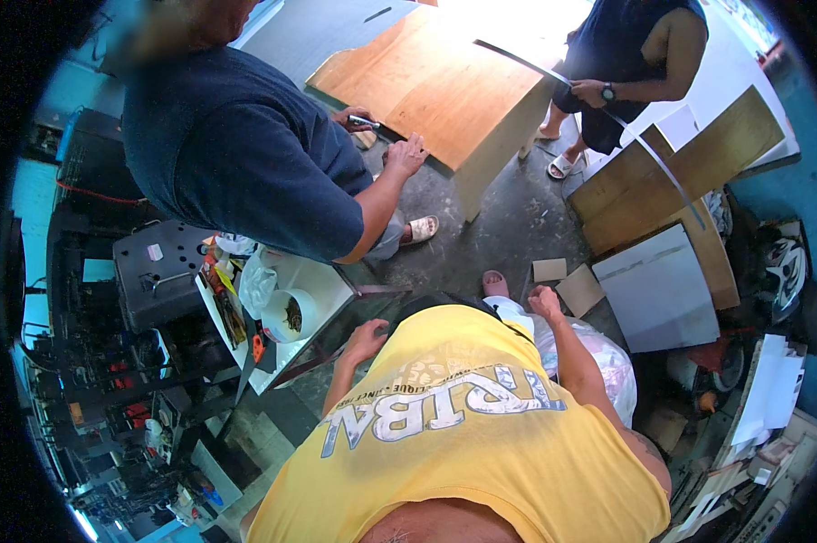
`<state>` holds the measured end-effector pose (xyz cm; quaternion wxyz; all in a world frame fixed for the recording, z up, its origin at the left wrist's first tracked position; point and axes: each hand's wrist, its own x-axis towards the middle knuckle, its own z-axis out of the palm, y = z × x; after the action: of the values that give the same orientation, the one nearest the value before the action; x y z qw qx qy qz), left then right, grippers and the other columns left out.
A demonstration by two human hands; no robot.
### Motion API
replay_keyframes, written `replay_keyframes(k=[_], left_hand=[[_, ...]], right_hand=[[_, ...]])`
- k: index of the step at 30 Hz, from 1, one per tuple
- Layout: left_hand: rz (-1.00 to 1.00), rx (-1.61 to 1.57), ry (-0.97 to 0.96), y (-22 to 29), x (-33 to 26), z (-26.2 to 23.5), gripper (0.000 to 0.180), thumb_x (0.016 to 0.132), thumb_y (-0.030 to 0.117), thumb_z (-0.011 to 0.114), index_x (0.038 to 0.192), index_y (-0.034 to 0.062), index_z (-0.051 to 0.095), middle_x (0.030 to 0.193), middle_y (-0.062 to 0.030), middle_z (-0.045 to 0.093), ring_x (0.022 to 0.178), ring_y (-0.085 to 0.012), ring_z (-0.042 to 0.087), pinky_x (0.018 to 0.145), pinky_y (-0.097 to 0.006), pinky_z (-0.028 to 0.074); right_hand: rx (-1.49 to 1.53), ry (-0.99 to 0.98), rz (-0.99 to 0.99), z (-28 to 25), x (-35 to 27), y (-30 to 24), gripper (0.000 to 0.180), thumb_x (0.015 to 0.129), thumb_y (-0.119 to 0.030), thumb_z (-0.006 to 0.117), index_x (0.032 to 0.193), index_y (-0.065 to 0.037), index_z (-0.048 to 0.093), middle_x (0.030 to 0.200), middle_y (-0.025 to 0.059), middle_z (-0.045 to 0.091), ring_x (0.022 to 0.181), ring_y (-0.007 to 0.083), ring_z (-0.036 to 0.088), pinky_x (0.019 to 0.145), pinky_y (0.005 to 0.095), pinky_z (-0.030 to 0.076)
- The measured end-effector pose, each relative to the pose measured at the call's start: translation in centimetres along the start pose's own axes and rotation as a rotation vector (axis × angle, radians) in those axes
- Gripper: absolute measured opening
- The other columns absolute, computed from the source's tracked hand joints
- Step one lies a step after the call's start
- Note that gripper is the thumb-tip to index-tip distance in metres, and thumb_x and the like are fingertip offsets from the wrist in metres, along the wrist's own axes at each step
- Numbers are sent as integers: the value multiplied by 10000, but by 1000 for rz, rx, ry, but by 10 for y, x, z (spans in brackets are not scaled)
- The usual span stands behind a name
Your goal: The person fits wooden boards and a grey sheet onto a wooden stand with others. They then measure and mark the sheet, align a long metal ruler, and hold down the sheet and ruler while cutting it with a utility knife.
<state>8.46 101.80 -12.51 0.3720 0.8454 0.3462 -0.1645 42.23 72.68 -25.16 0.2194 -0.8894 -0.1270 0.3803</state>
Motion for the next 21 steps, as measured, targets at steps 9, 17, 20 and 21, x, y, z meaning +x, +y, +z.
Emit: replay_keyframes(k=[9, 17, 20, 21], left_hand=[[-51, -34, -26, 6, -1, 0, 378, 756, 255, 629, 1074, 66, 552, 1014, -145, 586, 831, -267, 598, 744, -362, 463], [-38, -30, -16, 5, -4, 4, 371, 758, 248, 626, 1071, 63, 552, 1009, -144, 587, 831, -283, 592, 750, -366, 461], [-48, -7, -7, 5, -5, 6, 350, 747, 151, 591, 1078, 46, 550, 1012, -148, 601, 841, -269, 611, 757, -350, 477], [-37, -9, -4, 4, -5, 6, 350, 745, 150, 593, 1076, 47, 551, 1014, -148, 600, 862, -272, 605, 768, -352, 472]], right_hand=[[6, -11, -7, 9, 9, 6, 225, 718, -153, 579, 895, -20, 621, 837, 148, 640, 766, 260, 626, 686, 331, 495], [-1, -21, -49, 14, 10, 13, 227, 719, -157, 579, 901, -30, 622, 821, 139, 644, 750, 239, 631, 680, 321, 495], [-3, -25, -49, 15, 10, 14, 226, 717, -155, 577, 901, -32, 623, 811, 132, 647, 739, 232, 632, 674, 318, 495], [-18, -1, -10, 15, 10, 15, 226, 717, -154, 575, 900, -32, 624, 803, 126, 648, 735, 225, 633, 669, 317, 495]])
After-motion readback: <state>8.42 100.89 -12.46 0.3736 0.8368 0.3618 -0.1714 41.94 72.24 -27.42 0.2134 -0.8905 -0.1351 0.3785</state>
